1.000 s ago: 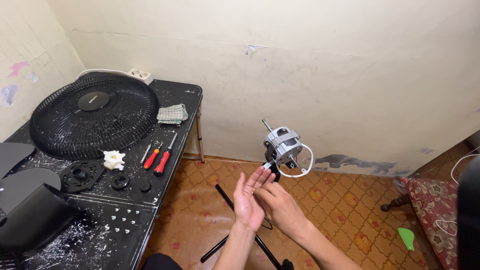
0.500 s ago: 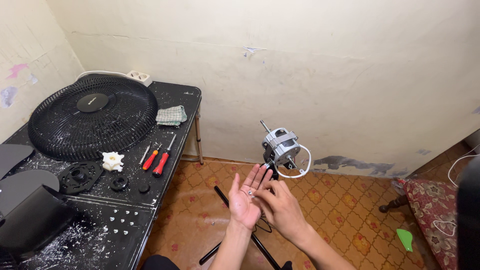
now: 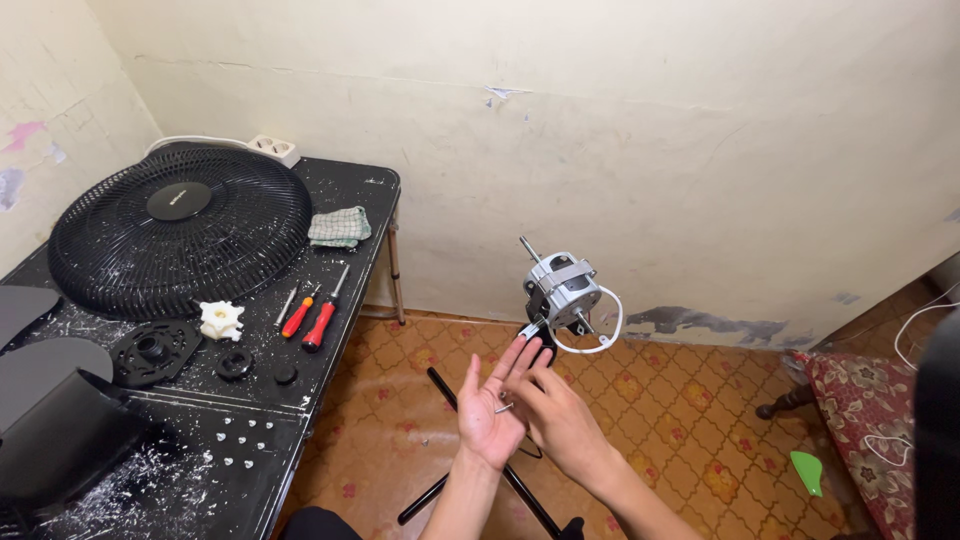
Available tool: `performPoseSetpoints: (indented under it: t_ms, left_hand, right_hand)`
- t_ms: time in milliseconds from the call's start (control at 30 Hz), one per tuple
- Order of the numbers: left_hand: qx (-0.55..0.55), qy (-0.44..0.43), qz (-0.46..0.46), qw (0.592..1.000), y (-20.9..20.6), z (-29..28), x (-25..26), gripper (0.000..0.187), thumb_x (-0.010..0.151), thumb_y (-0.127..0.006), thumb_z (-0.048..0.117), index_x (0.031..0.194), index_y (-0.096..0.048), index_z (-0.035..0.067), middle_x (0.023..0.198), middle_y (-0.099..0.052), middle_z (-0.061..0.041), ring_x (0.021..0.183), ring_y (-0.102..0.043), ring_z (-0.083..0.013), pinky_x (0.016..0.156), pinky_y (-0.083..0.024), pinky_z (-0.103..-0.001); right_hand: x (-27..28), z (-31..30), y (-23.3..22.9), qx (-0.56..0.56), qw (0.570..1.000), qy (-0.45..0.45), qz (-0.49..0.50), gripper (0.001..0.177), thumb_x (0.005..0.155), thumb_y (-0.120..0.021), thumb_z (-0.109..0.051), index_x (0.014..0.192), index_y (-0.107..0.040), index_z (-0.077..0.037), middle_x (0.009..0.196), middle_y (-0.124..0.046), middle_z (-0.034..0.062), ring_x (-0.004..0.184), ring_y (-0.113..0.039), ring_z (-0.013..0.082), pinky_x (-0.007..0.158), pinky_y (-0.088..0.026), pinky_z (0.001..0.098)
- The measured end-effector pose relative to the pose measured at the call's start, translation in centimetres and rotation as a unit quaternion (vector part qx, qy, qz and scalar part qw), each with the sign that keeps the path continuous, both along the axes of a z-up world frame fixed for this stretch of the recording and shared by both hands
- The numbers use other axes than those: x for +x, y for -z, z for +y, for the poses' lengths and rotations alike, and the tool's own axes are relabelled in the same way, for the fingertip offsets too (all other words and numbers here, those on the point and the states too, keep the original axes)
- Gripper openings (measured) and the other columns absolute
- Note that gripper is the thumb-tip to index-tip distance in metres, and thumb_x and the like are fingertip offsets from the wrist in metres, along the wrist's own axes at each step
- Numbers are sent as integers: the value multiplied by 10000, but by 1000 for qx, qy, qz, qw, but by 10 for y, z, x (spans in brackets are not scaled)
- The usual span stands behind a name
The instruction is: The person assembles a fan motor by attaching a metal bracket and securing it with a screwdriver, then installs a white plastic gear onto the motor shaft. The motor is mounted on a tripod stand while the person works.
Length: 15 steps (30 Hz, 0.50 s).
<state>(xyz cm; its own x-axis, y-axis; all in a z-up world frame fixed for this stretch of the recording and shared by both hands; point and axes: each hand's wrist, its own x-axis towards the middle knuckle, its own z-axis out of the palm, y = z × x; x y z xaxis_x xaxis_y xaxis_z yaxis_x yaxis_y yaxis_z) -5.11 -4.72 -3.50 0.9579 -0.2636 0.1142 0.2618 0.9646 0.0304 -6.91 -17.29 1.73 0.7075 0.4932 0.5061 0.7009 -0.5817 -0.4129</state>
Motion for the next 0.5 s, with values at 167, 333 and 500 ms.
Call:
performPoseSetpoints:
  t_ms: [167, 333, 500]
  left_hand:
    - [-11, 6, -11, 1000, 6, 4, 1, 728, 1045, -265, 531, 1465, -471, -26, 1519, -500, -220, 1448, -427, -357, 1204, -321, -473]
    - [7, 13, -17, 1000, 9, -1, -1, 718, 1050, -285, 527, 1450, -494, -31, 1503, -516, -226, 1442, -433, -365, 1196, -330, -466]
    - [-13, -1, -11, 1000, 8, 5, -1, 704, 1072, -296, 498, 1460, -491, -55, 1511, -514, -241, 1449, -446, -364, 1188, -352, -407]
  right_hand:
    - [-4, -4, 4, -1, 998, -49, 32, 230, 842, -757, -99, 1063, -695, -82, 946, -595, 117, 872, -621, 318, 735, -529, 421]
    - [-1, -6, 11, -18, 999, -42, 25, 183, 859, -749, -88, 1012, -655, -49, 983, -596, 134, 905, -621, 333, 738, -526, 433]
    - [0, -13, 14, 43, 994, -27, 99, 147, 910, -736, -92, 1011, -648, -32, 939, -632, 114, 844, -650, 295, 729, -543, 407]
